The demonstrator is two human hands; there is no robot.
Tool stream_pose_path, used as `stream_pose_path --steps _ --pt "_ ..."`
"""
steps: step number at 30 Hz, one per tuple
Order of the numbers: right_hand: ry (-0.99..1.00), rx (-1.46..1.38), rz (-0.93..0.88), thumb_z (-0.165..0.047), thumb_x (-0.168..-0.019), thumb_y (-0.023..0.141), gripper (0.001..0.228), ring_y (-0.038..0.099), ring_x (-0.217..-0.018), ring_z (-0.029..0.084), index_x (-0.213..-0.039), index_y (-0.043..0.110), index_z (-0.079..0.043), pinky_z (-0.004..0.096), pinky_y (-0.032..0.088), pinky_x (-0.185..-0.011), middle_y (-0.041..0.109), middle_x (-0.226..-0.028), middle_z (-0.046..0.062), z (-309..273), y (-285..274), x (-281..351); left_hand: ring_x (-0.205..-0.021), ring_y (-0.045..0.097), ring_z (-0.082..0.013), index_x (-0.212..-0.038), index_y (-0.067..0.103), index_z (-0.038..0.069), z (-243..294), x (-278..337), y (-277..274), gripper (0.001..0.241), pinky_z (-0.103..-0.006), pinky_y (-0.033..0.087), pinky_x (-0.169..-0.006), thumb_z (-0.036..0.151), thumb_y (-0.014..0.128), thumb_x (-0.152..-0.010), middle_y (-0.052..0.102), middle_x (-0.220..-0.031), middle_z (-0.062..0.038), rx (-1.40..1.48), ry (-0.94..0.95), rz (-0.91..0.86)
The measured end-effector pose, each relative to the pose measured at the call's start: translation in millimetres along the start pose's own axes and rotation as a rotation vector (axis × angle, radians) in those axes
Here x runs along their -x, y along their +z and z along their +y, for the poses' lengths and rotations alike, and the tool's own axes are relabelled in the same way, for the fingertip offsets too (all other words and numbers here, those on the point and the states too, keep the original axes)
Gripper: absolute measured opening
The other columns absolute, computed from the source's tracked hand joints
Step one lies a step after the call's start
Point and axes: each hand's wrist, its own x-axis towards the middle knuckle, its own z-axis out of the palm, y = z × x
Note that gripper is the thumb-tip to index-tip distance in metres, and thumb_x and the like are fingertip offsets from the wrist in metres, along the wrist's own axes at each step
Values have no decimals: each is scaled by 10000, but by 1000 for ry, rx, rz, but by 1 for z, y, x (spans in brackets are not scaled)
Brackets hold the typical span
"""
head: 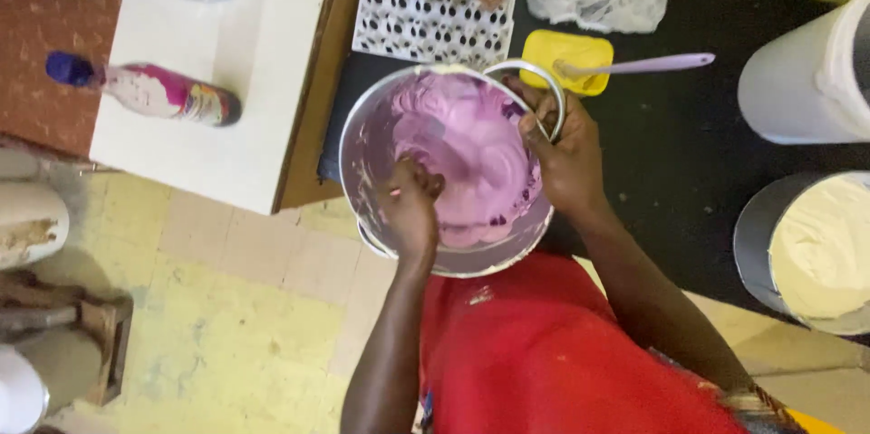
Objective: Mixing purple food coloring into a bowl of batter using a spatula
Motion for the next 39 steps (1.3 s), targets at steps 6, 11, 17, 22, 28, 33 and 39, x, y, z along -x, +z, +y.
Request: stream_pose_path --steps 6,11,17,22,28,33,39 --pt "-13 -123 -59 -359 -1121 795 361 696 -1470 286 -1100 499 -152 373 540 -1193 710 -1599 209 16 -14 -1 -373 317 -251 -674 372 107 45 -35 19 576 -357 359 -443 307 607 -1161 229 -504 -78 399 123 100" --pt "-21 -62 -145 -436 -1120 782 404 675 -1497 318 -1101 475 -174 420 516 -1201 699 -1594 230 15 -30 -12 -420 229 -108 -613 434 114 -48 -25 24 518 -300 162 -405 238 642 -1072 249 -529 -2 132 -117 -219" --pt "-16 -151 -156 -389 -1087 829 401 703 -1481 282 -1113 506 -153 368 519 -1225 723 -1572 222 9 -24 -6 -303 244 -203 -657 325 143 62 -49 23 570 -366 236 -313 284 569 -1152 186 -472 -68 280 233 -175" --pt "-38 -136 -233 -381 -1104 803 377 679 -1503 332 -1107 503 -153 391 509 -1193 707 -1587 239 3 -21 -10 -583 589 -93 -680 605 159 6 5 39 447 -211 440 -548 166 539 -1122 541 -627 18 -100 99 -405" --pt "-21 -109 -264 -402 -1093 813 396 663 -1512 312 -1114 503 -156 335 488 -1171 699 -1606 242 3 -19 -1 -708 633 -194 -786 679 62 74 10 15 406 -312 557 -720 158 560 -1162 600 -725 -93 -13 -56 -405" --pt "-37 -122 -284 -381 -1085 825 381 672 -1511 319 -1099 514 -161 372 506 -1179 720 -1575 236 -3 -16 -6 -647 307 16 -957 475 237 -7 7 11 393 -167 290 -576 439 320 -1257 309 -757 161 268 27 -405" --pt "-27 -50 -245 -441 -1071 837 435 707 -1458 297 -1092 524 -140 358 519 -1138 711 -1595 249 -4 -22 -12 -831 801 -323 -816 860 59 -19 17 -8 350 -454 658 -616 180 680 -1092 836 -848 -181 -607 115 -647"
